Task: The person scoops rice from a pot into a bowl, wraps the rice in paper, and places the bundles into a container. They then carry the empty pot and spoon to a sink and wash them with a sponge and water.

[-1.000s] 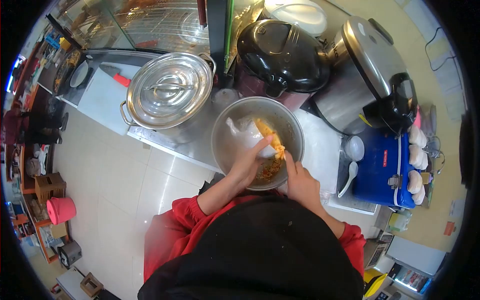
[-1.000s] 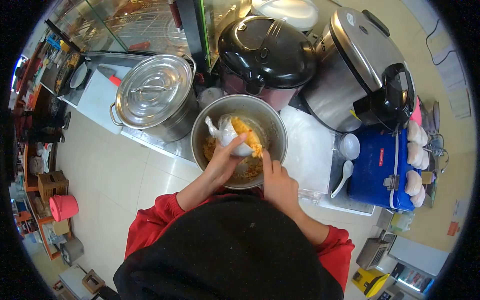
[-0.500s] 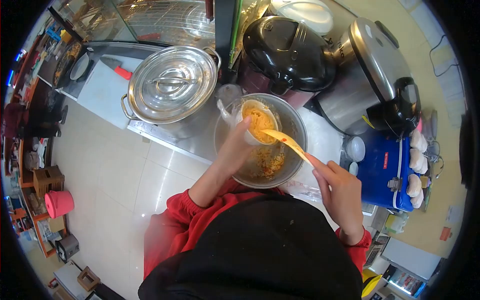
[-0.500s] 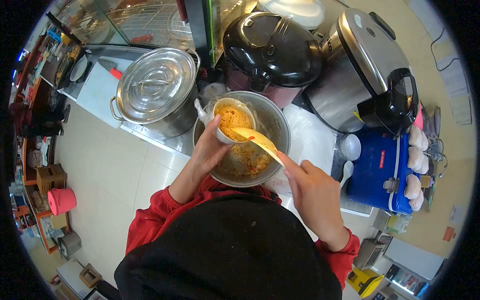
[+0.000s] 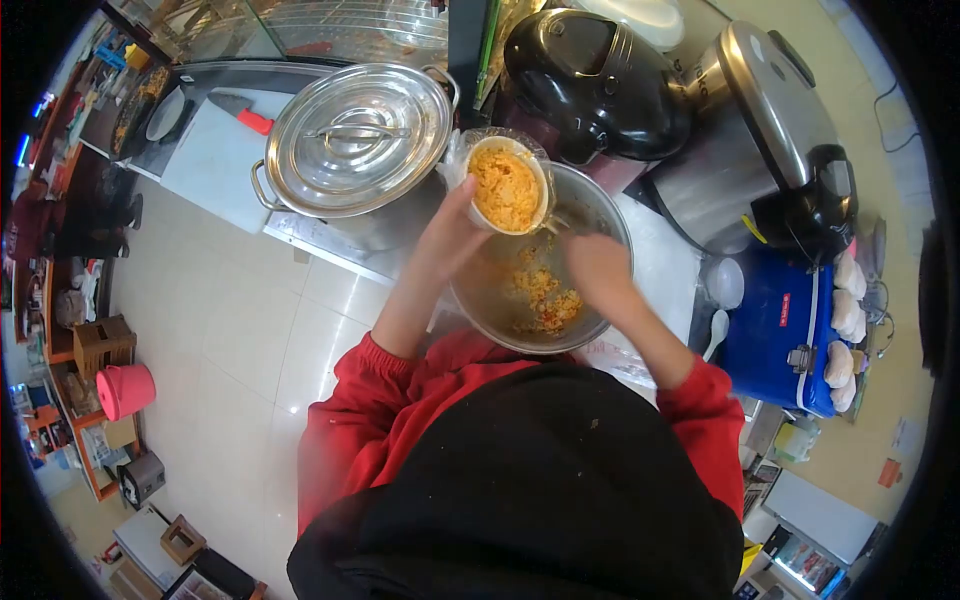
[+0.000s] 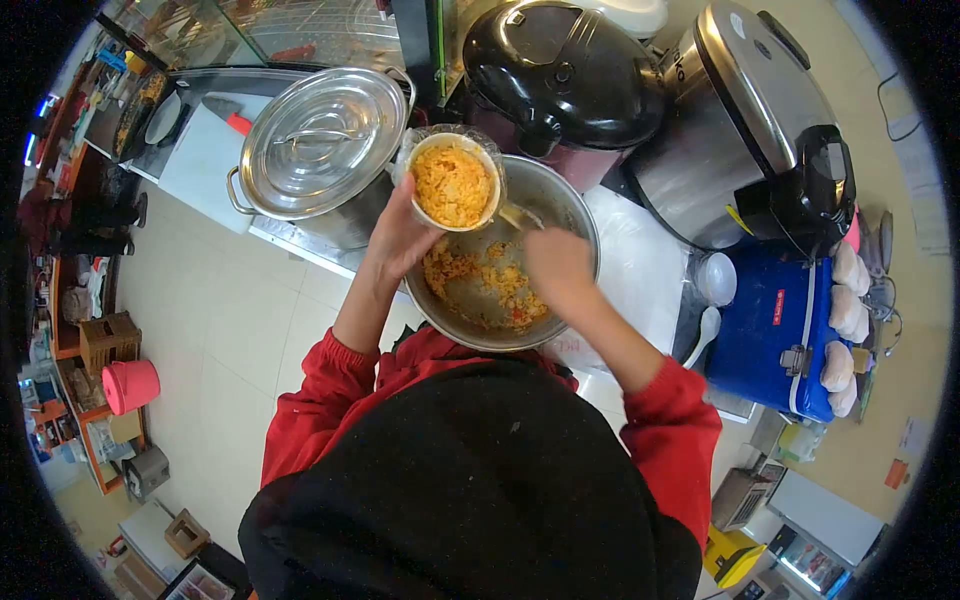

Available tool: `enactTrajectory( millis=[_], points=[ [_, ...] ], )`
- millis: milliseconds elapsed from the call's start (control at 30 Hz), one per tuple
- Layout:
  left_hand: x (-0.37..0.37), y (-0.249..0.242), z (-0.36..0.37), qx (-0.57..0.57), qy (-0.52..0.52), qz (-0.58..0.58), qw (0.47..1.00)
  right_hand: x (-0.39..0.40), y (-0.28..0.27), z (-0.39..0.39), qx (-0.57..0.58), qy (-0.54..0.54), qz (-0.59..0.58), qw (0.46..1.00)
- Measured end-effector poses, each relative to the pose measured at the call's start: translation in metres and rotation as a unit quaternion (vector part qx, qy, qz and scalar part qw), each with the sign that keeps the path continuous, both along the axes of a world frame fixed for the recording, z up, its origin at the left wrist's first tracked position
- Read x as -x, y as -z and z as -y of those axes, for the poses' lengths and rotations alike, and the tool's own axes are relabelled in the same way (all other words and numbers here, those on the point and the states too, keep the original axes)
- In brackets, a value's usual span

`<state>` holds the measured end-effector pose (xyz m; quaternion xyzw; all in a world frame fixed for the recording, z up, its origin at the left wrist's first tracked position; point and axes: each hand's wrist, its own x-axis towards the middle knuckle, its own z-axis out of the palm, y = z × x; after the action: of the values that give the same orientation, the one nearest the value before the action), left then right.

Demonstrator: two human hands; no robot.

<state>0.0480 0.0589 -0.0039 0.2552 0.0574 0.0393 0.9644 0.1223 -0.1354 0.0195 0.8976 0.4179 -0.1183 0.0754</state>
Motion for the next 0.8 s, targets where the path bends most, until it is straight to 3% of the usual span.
enactTrajectory(
  millis=[133, 233, 333, 367, 467, 500, 567, 633, 767, 800],
  points=[
    [0.004, -0.005, -0.002, -0.024, 0.001, -0.002, 1.000, 0.044, 0.012, -0.007, -0.087, -0.118, -0.073, 0.987],
    [0.003, -0.003, -0.004, -0.011, -0.012, 0.001, 1.000, 0.040, -0.036, 0.011, 0.047, -0.157, -0.167, 0.972],
    [0.001, 0.000, -0.004, -0.015, -0.004, 0.010, 1.000, 0.012, -0.052, 0.000, -0.021, -0.139, -0.110, 0.984],
    [0.000, 0.000, -0.004, -0.010, -0.002, 0.013, 1.000, 0.008, -0.036, -0.006, -0.064, -0.152, -0.035, 0.986],
    [0.002, -0.001, -0.004, -0.011, 0.004, 0.010, 1.000, 0.019, 0.013, -0.017, -0.058, -0.160, -0.043, 0.984],
    [0.001, -0.002, -0.006, -0.015, 0.002, 0.010, 1.000, 0.023, 0.011, -0.006, -0.104, -0.199, -0.057, 0.973],
    [0.003, -0.001, -0.006, -0.017, -0.007, 0.005, 1.000, 0.017, -0.020, 0.016, -0.024, -0.203, -0.128, 0.970],
    [0.001, 0.003, -0.006, -0.024, -0.010, 0.003, 1.000, 0.007, -0.069, 0.010, 0.029, -0.161, -0.195, 0.967],
    [0.004, -0.003, -0.003, 0.003, -0.019, -0.011, 1.000, -0.013, 0.004, -0.016, -0.105, -0.038, -0.001, 0.994],
    [0.005, -0.004, -0.003, 0.002, -0.021, -0.011, 1.000, -0.008, 0.006, -0.013, -0.096, -0.039, -0.032, 0.994]
  ],
)
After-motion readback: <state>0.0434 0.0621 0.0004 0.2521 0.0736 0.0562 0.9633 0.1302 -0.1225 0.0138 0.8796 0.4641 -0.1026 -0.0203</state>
